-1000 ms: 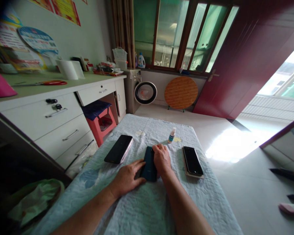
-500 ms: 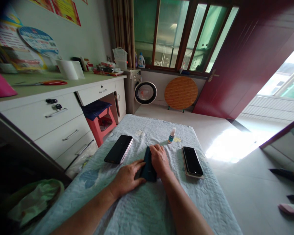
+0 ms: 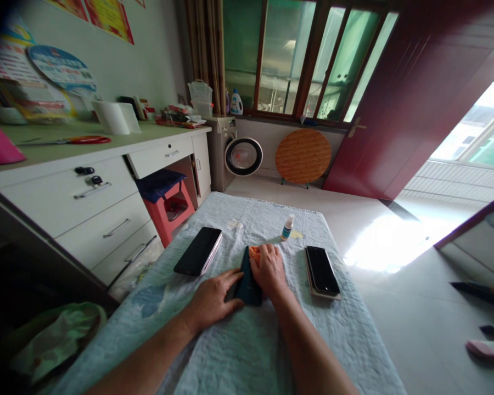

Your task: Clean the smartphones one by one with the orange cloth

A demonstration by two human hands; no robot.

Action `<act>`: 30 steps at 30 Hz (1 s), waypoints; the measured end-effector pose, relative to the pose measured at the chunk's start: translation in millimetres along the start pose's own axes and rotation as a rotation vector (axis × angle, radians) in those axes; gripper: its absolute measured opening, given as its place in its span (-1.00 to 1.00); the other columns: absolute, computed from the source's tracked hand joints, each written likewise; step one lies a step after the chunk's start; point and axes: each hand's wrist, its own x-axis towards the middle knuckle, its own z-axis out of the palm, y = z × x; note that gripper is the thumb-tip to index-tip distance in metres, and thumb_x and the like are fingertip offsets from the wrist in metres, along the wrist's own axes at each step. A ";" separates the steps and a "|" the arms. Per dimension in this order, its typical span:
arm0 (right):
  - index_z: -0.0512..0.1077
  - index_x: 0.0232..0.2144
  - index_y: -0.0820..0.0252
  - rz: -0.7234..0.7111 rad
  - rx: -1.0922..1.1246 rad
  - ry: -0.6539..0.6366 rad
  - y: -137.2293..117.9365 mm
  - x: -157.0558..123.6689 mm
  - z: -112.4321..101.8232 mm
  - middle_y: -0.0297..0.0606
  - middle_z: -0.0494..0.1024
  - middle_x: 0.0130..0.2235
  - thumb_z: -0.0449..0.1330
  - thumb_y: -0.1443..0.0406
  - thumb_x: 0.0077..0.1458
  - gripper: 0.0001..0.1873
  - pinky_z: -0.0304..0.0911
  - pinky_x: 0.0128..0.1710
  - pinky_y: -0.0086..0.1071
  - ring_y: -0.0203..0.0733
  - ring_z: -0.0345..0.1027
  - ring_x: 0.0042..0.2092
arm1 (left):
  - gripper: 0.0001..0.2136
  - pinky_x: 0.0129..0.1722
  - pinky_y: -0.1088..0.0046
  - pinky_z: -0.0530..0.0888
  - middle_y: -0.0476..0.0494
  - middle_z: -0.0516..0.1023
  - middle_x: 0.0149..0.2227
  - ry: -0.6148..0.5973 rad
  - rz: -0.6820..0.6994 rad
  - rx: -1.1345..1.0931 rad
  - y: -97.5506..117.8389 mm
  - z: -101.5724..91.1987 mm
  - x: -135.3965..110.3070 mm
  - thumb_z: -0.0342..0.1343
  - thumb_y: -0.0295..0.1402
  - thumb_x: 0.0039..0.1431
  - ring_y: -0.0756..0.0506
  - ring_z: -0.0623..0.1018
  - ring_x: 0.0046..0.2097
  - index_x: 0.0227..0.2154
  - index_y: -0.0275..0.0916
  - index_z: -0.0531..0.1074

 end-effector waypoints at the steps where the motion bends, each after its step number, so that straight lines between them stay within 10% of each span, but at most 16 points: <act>1: 0.37 -0.31 0.17 -0.002 0.014 -0.011 1.0 0.2 0.2 -0.19 0.44 -0.23 0.13 0.29 0.13 -0.93 0.16 -0.09 -0.28 -0.10 0.27 -0.16 | -0.42 0.20 0.29 0.34 -0.24 0.37 0.22 -0.001 -0.001 -0.001 0.1 -0.1 0.0 0.26 -0.27 0.04 -0.22 0.41 0.20 0.15 -0.23 0.35; 8: 0.31 -0.33 0.17 0.031 0.072 0.123 2.6 2.8 -5.8 -0.23 0.41 -0.30 0.01 0.46 0.05 -0.84 0.16 -0.18 -0.35 -0.16 0.27 -0.23 | -0.42 0.21 0.29 0.33 -0.22 0.38 0.21 -0.002 -0.020 -0.015 1.2 -0.1 -1.4 0.28 -0.27 0.02 -0.21 0.41 0.20 0.14 -0.24 0.37; 30: 0.58 -0.31 0.08 -0.195 0.104 -0.133 -12.1 0.7 -22.2 -0.25 0.44 -0.29 0.09 0.30 0.26 -0.75 0.18 -0.11 -0.37 -0.22 0.28 -0.20 | -0.43 0.19 0.29 0.36 -0.19 0.38 0.22 0.002 -0.005 -0.016 0.6 0.2 -1.2 0.26 -0.27 0.02 -0.22 0.43 0.18 0.14 -0.20 0.36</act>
